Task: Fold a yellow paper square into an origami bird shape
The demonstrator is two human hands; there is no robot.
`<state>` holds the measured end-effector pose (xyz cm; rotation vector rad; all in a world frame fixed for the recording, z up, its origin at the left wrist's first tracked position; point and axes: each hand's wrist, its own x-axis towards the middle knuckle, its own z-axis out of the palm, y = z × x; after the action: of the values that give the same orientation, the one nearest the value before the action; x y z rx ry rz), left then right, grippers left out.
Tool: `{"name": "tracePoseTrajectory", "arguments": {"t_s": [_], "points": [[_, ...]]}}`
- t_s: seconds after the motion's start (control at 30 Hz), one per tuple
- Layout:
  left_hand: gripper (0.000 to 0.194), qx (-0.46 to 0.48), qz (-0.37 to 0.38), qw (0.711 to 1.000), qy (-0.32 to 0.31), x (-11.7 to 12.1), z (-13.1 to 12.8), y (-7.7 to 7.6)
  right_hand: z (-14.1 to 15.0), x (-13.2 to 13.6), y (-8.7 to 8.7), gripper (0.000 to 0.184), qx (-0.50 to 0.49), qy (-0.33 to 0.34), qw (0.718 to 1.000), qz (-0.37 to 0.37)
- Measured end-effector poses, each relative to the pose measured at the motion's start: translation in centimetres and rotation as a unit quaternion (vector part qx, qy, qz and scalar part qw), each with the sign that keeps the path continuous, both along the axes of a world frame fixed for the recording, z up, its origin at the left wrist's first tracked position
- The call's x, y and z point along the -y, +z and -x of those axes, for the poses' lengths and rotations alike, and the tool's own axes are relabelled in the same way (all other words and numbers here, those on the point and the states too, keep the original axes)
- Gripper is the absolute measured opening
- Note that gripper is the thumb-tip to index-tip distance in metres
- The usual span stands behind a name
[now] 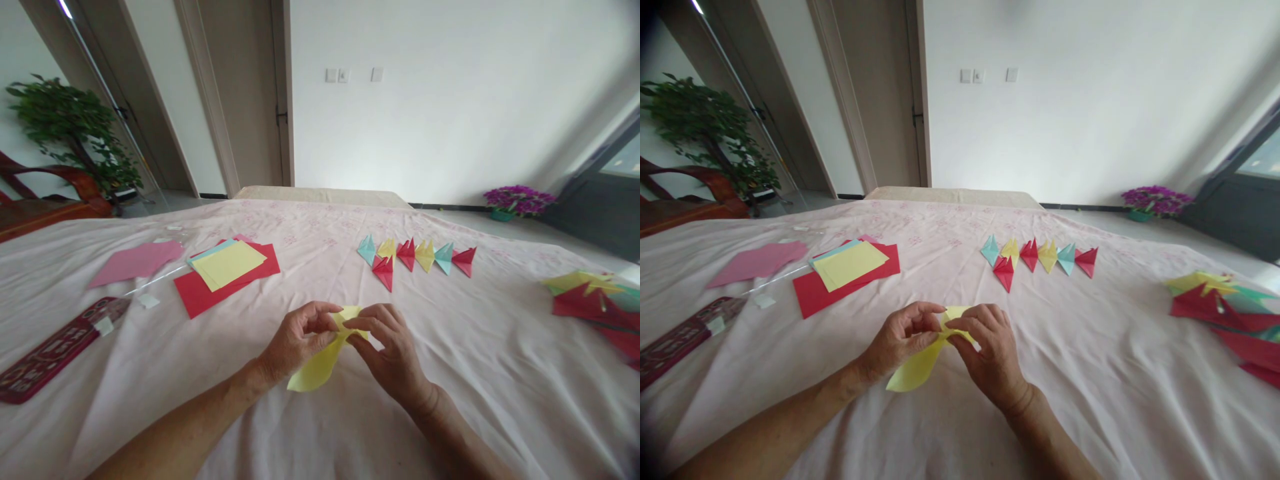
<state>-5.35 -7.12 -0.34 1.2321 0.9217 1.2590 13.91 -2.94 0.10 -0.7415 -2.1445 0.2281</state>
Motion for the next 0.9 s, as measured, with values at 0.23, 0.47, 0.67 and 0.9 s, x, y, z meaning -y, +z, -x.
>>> {"name": "tracePoseTrajectory", "arguments": {"t_s": [0.23,0.47,0.67,0.9], "points": [[0.039,0.142,0.038,0.986,0.079,-1.2,1.2,-0.1,-0.6,-1.3,-0.8,0.014,-0.222,0.015,0.939,0.261],[0.033,0.108,0.078,0.991,-0.005,-1.3,1.0,-1.0,-0.2,-1.9,-1.6,0.028,-0.417,0.069,0.750,0.508],[0.034,0.101,0.108,0.989,-0.027,-0.5,-0.1,-1.0,0.2,-1.7,-1.6,0.030,-0.429,0.062,0.728,0.530],[0.038,0.089,0.133,0.987,-0.009,-0.2,-0.7,-0.9,0.8,-1.1,-2.0,0.027,-0.428,0.066,0.723,0.538]]}}
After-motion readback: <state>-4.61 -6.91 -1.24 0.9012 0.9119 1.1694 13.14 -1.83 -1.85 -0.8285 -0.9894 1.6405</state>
